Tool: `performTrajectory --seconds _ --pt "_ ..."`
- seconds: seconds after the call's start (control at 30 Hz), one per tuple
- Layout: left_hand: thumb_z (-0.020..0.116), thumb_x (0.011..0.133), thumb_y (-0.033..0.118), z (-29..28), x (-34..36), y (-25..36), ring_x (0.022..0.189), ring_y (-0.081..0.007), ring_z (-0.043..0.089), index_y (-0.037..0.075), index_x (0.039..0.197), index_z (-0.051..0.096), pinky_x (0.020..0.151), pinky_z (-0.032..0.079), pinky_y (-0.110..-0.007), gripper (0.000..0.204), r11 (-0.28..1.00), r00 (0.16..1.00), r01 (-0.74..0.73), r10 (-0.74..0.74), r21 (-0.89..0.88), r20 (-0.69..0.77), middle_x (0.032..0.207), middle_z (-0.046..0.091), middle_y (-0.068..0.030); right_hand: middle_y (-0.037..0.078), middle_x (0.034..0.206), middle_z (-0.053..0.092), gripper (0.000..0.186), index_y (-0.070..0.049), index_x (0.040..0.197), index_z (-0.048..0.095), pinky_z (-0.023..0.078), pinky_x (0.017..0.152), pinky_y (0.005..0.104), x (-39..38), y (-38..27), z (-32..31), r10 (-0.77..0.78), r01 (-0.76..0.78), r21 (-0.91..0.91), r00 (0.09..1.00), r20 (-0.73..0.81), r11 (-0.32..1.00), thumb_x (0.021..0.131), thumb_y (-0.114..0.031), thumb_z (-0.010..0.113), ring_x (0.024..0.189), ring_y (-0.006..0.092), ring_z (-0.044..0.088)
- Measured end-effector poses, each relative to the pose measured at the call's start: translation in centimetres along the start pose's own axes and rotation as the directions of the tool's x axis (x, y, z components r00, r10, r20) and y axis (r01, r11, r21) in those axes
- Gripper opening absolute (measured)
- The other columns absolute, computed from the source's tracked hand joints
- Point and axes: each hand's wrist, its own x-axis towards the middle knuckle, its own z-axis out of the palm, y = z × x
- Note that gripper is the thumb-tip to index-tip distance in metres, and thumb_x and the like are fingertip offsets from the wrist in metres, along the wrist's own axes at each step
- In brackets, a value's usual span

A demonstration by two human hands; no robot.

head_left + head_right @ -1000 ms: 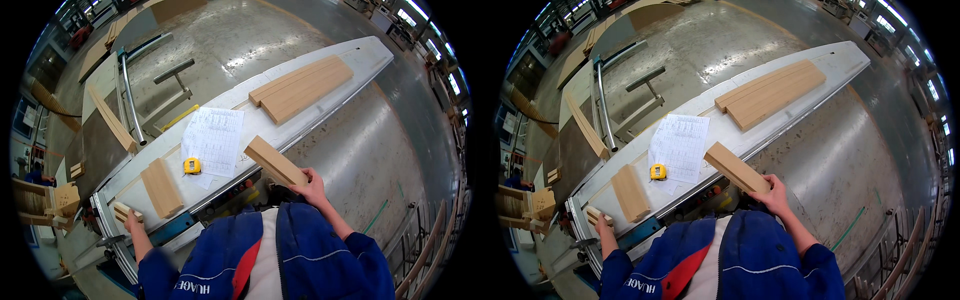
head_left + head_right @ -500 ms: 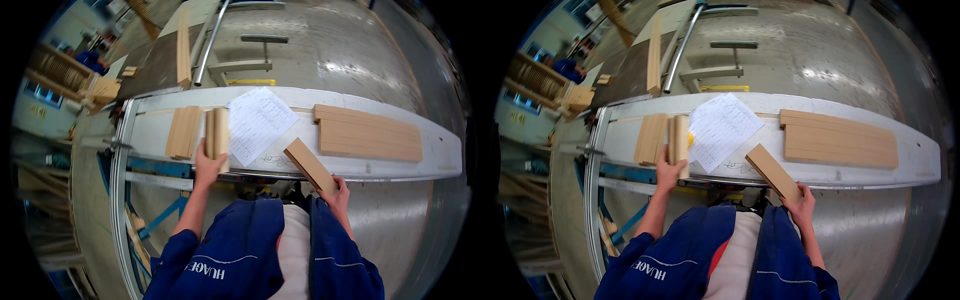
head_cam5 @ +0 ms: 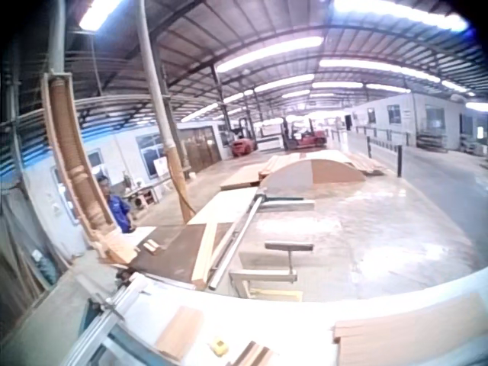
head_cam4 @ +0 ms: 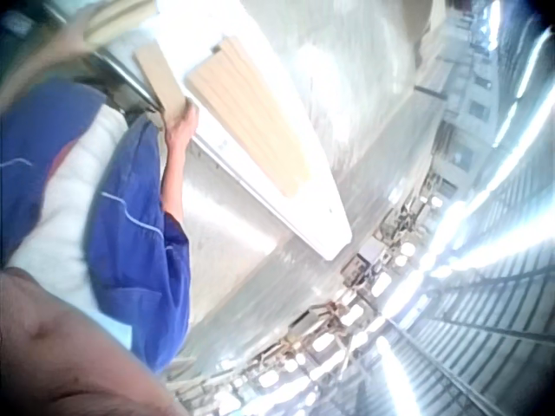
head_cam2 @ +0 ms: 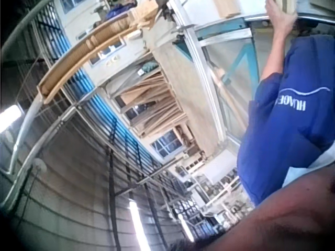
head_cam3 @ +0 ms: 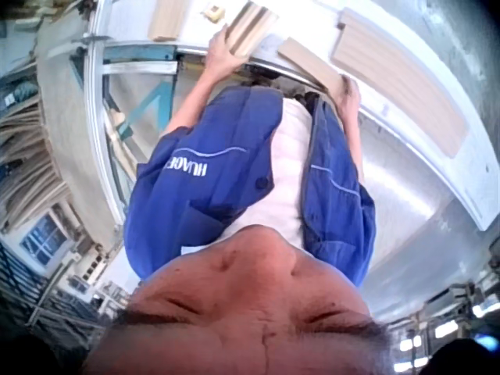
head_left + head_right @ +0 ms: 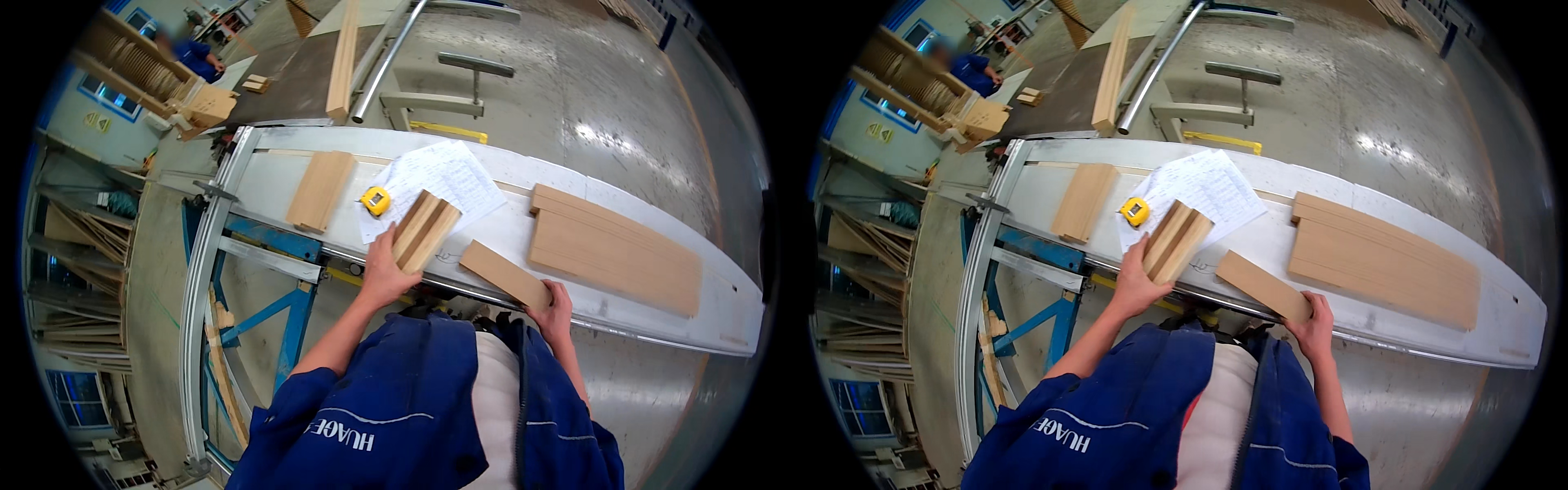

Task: The person uses a table saw to cut wooden planks into smaller pieces. They then stack the cut pieces, measure them with a tape measure, and mark them with a marker.

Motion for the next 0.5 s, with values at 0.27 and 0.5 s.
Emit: performTrajectory --seconds 0.27,0.5 --pt "0.085 0.064 0.032 0.4 2.5 -2.9 0.132 -0.0405 0.051 -0.005 0.157 0.035 0.114 0.041 -0.049 0.111 0.993 0.993 0.088 -0.094 0.074 0.078 0.144 0.051 -0.0243 0.018 0.114 0.065 0.059 -0.001 0.123 0.064 0.051 0.097 0.0457 1.5 -1.5 3.0 0.048 -0.050 -0.037 0.997 -0.052 0.998 0.070 -0.015 0.087 0.110 0.0395 0.063" --pt "0.085 0.066 0.034 2.5 4.8 -4.7 0.132 -0.0410 0.051 -0.005 0.155 0.038 0.113 0.043 -0.050 0.108 0.994 0.989 0.100 -0.103 0.039 0.106 0.143 0.053 -0.0245 0.020 0.123 0.065 0.063 -0.001 0.126 0.062 0.051 0.100 0.0474 2.7 -1.4 3.1 0.120 -0.120 -0.137 0.993 -0.013 0.983 0.070 -0.016 0.088 0.116 0.0416 0.062"
